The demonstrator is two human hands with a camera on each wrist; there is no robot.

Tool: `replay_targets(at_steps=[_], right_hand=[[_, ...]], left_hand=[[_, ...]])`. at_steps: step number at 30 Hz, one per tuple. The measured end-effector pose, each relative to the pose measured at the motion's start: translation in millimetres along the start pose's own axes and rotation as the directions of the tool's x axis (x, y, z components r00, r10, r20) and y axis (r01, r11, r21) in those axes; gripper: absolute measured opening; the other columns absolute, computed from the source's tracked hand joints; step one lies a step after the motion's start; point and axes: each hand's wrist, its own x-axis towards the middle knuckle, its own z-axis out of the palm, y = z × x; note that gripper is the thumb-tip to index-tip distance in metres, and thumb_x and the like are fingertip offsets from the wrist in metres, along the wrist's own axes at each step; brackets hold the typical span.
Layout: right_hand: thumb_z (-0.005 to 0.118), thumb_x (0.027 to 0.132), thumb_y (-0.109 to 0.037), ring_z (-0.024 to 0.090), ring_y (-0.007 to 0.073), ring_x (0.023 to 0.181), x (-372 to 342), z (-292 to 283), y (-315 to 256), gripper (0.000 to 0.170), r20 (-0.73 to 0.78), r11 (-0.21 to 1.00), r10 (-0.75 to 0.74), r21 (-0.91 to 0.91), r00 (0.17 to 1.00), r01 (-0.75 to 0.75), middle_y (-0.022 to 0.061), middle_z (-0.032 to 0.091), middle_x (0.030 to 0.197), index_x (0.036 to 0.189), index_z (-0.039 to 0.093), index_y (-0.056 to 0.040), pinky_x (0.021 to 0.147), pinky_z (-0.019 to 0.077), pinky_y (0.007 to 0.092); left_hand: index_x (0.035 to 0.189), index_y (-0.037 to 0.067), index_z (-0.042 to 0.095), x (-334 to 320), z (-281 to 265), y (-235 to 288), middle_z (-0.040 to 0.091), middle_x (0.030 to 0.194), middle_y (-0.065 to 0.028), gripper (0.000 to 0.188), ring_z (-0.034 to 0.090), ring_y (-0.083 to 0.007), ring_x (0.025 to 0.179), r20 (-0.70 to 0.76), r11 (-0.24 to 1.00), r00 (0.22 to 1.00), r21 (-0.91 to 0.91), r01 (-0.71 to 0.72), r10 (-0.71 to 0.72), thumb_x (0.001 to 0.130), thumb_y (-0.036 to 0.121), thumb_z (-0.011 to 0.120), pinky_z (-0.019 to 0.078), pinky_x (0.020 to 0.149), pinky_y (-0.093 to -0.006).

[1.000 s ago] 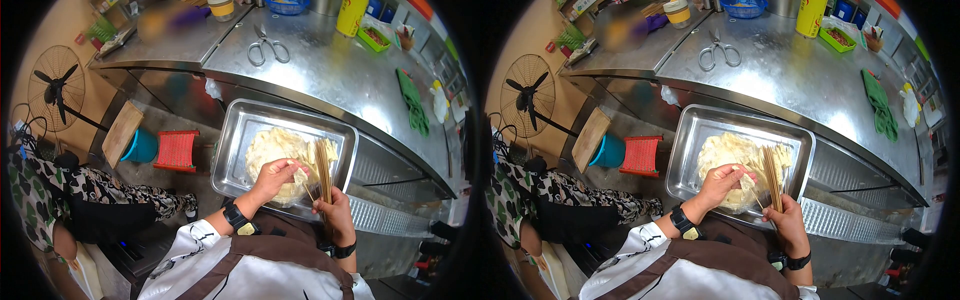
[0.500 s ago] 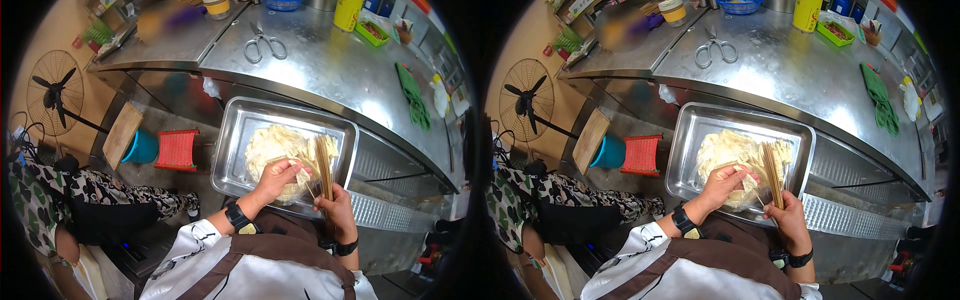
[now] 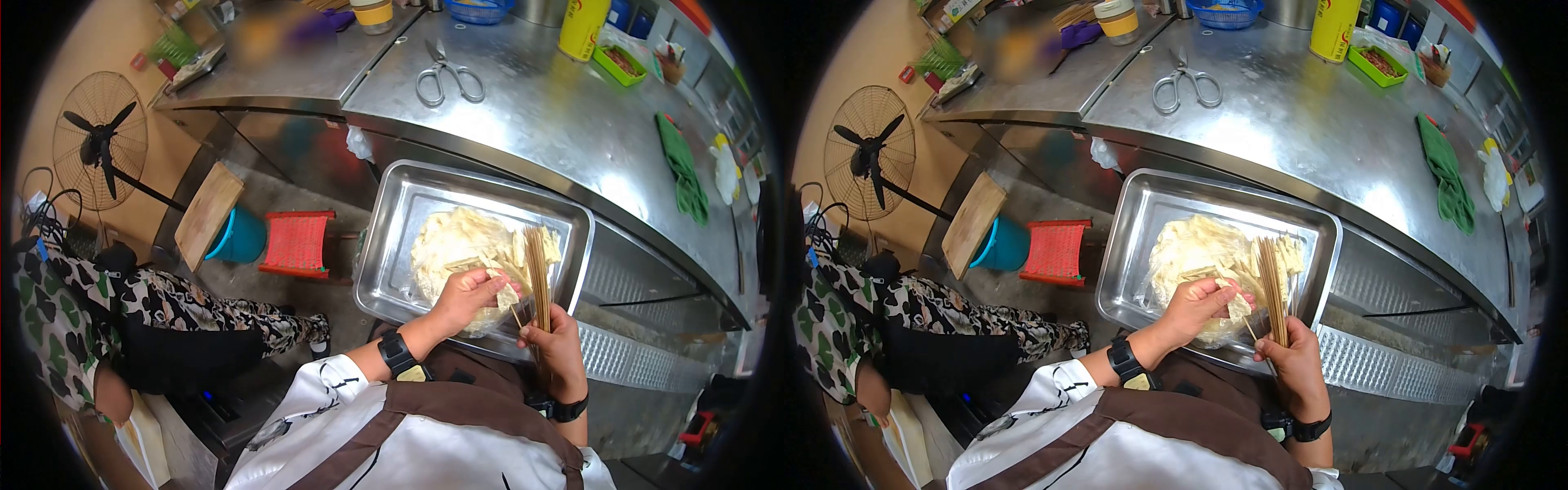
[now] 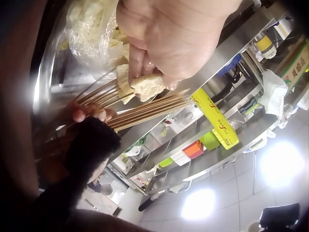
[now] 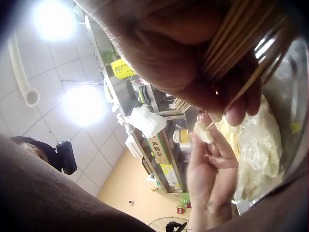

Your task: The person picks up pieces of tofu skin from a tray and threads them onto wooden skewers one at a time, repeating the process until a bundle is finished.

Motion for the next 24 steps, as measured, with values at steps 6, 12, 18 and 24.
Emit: replay_targets(at_steps=[6,12,18,24], right_hand=[[0.062,0.08,0.006,0.06,0.0138,0.066,3.8,-5.1,1.2,0.016,0.008,0.999,-0.027,-0.042,1.0,0.028,0.0055,0.06,0.075,0.095,0.056,0.0023,0.064,0.049,0.0258],[0.062,0.082,0.002,0.057,0.0104,0.077,-10.7,-5.4,-1.2,0.014,0.002,0.983,-0.165,-0.085,0.986,0.164,0.0034,0.061,0.083,0.096,0.058,0.0013,0.071,0.0453,0.0236],[0.06,0.085,0.001,0.061,0.0127,0.083,-21.9,-22.5,-9.9,0.015,0.187,0.988,0.152,-0.062,0.97,-0.143,0.0096,0.064,0.093,0.1,0.058,0.0031,0.074,0.0495,0.0263],[0.058,0.086,0.001,0.062,0.0175,0.095,-13.1,-20.6,-4.1,0.022,0.206,0.998,-0.061,0.0,0.977,0.062,0.0113,0.064,0.102,0.108,0.057,0.0037,0.088,0.0492,0.0317]], left_hand=[[0.113,0.0,0.06,9.8,-4.0,-1.2,0.068,0.104,-0.0082,0.025,0.064,-0.0117,0.089,-0.033,1.0,0.999,0.024,0.009,-0.008,0.097,0.018,0.053,0.052,0.075,-0.0253],[0.111,0.0,0.061,11.7,-4.9,-1.0,0.067,0.098,-0.0046,0.022,0.062,-0.0087,0.079,-0.059,0.998,0.998,0.065,-0.025,0.029,0.097,0.016,0.054,0.0523,0.07,-0.0233],[0.112,0.002,0.061,16.2,-0.2,11.5,0.065,0.088,-0.0017,0.023,0.058,-0.0061,0.073,-0.022,0.965,0.999,0.261,-0.02,0.026,0.095,0.017,0.057,0.0493,0.063,-0.0212],[0.111,0.0,0.06,10.5,-12.5,18.2,0.065,0.084,-0.0041,0.022,0.059,-0.0083,0.074,-0.18,0.859,0.951,0.495,-0.134,0.252,0.093,0.014,0.059,0.0494,0.066,-0.0238]])
